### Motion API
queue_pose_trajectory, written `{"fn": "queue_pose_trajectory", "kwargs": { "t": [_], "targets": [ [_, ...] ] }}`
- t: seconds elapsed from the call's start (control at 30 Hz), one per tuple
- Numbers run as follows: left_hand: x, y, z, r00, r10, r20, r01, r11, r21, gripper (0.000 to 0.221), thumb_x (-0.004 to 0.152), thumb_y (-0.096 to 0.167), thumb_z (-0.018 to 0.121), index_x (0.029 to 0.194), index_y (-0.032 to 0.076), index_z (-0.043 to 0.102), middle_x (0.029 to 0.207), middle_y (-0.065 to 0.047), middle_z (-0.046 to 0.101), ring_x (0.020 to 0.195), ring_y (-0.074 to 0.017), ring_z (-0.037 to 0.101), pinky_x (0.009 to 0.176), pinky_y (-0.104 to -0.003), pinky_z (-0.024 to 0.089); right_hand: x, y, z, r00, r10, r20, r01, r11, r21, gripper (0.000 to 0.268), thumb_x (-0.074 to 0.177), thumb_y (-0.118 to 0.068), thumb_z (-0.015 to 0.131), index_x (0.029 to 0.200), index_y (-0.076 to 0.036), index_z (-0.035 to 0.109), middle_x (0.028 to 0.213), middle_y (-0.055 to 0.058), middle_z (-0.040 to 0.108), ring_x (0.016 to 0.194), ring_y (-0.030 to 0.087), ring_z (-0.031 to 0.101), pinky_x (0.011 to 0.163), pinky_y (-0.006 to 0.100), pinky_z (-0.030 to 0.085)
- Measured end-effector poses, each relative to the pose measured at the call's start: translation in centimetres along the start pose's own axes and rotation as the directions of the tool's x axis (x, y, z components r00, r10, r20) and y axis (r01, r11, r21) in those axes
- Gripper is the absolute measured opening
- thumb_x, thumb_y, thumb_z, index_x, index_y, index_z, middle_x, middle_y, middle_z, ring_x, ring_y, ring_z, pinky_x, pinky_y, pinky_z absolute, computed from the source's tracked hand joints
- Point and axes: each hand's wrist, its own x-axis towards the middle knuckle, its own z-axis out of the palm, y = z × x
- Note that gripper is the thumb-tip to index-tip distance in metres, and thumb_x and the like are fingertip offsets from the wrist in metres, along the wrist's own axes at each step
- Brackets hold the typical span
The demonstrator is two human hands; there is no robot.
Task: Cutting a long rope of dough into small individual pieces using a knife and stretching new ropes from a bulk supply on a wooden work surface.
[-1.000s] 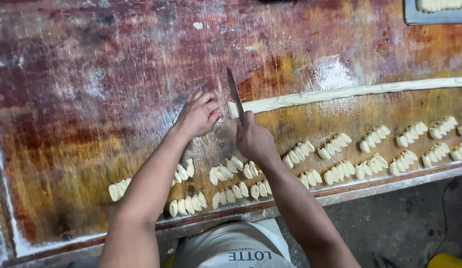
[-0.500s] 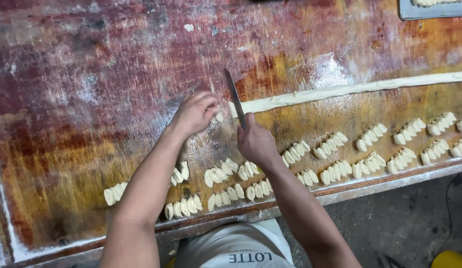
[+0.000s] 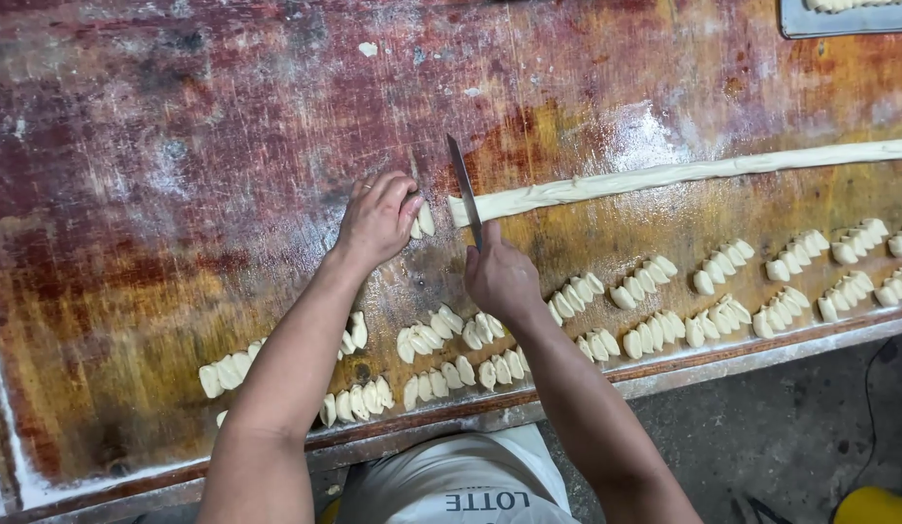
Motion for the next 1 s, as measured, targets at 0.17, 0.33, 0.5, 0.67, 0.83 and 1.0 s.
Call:
{"fn": "queue_pose_trajectory", "kwargs": {
  "t": [0.17, 0.33, 0.5, 0.67, 0.83, 1.0],
  "targets": [
    [0.8, -1.1, 1.0, 1.0, 0.012, -0.009, -0.012, 0.999, -0.032, 0.024, 0.101, 0.04, 0.053, 0.113, 0.022, 0.064, 0.111, -0.005, 0.064, 0.109, -0.0302, 0.062, 0.09, -0.046, 0.049, 0.8, 0.3, -0.3, 0.999, -0.015, 0.03, 0.014, 1.0, 0.021, 0.033, 0.098, -0.034, 0.032, 0.119, -0.008, 0.035, 0.088, 0.024, 0.064, 0.084, 0.052, 0.068, 0.072, 0.058, 0.052],
    [1.6, 5.2, -4.4, 0.969, 0.078, 0.235, -0.052, 0.992, -0.114, 0.034, 0.103, 0.024, 0.04, 0.116, 0.036, 0.069, 0.127, -0.01, 0.062, 0.123, -0.0378, 0.053, 0.103, -0.055, 0.041, 2.3, -0.3, -0.2, 0.999, -0.034, -0.019, 0.034, 0.999, 0.039, 0.033, 0.102, -0.028, 0.024, 0.124, -0.007, 0.037, 0.089, 0.021, 0.065, 0.086, 0.041, 0.07, 0.074, 0.049, 0.056],
    [1.7, 3.8, -3.8, 0.93, 0.11, 0.35, -0.119, 0.993, 0.003, 0.035, 0.095, 0.013, 0.042, 0.11, 0.028, 0.07, 0.137, -0.011, 0.055, 0.132, -0.0383, 0.049, 0.11, -0.061, 0.037, 0.0, -0.6, -2.9, 0.999, -0.025, 0.04, 0.024, 0.999, 0.027, 0.028, 0.099, -0.034, 0.034, 0.117, -0.011, 0.035, 0.091, 0.026, 0.064, 0.09, 0.051, 0.067, 0.077, 0.059, 0.052],
    [-1.2, 3.2, -5.2, 0.961, -0.053, 0.271, 0.039, 0.998, 0.055, 0.06, 0.089, 0.056, 0.047, 0.131, 0.012, 0.049, 0.135, -0.017, 0.053, 0.13, -0.0373, 0.048, 0.109, -0.055, 0.04, -2.0, -0.2, -1.9, 0.995, -0.02, 0.099, 0.023, 0.999, -0.029, 0.032, 0.098, -0.037, 0.032, 0.117, -0.012, 0.036, 0.093, 0.025, 0.065, 0.089, 0.051, 0.068, 0.076, 0.058, 0.054],
    [-1.9, 3.0, -2.9, 0.972, -0.004, 0.234, -0.061, 0.961, 0.27, 0.078, 0.088, 0.067, 0.057, 0.138, 0.007, 0.052, 0.126, -0.013, 0.056, 0.122, -0.0301, 0.049, 0.104, -0.046, 0.043, -2.0, -1.2, 0.2, 0.993, -0.024, 0.116, 0.029, 0.999, -0.044, 0.031, 0.097, -0.035, 0.035, 0.119, -0.013, 0.035, 0.098, 0.025, 0.064, 0.087, 0.05, 0.069, 0.076, 0.057, 0.055],
    [-3.8, -1.3, -1.7, 0.949, 0.277, -0.15, -0.256, 0.956, 0.143, 0.057, 0.092, 0.053, 0.062, 0.116, 0.001, 0.061, 0.102, -0.014, 0.058, 0.095, -0.0338, 0.059, 0.08, -0.041, 0.051, -2.4, -3.7, 0.5, 0.986, -0.099, 0.133, 0.103, 0.994, -0.022, 0.033, 0.098, -0.035, 0.033, 0.121, -0.011, 0.035, 0.103, 0.025, 0.064, 0.092, 0.052, 0.068, 0.079, 0.058, 0.054]
  ]
}}
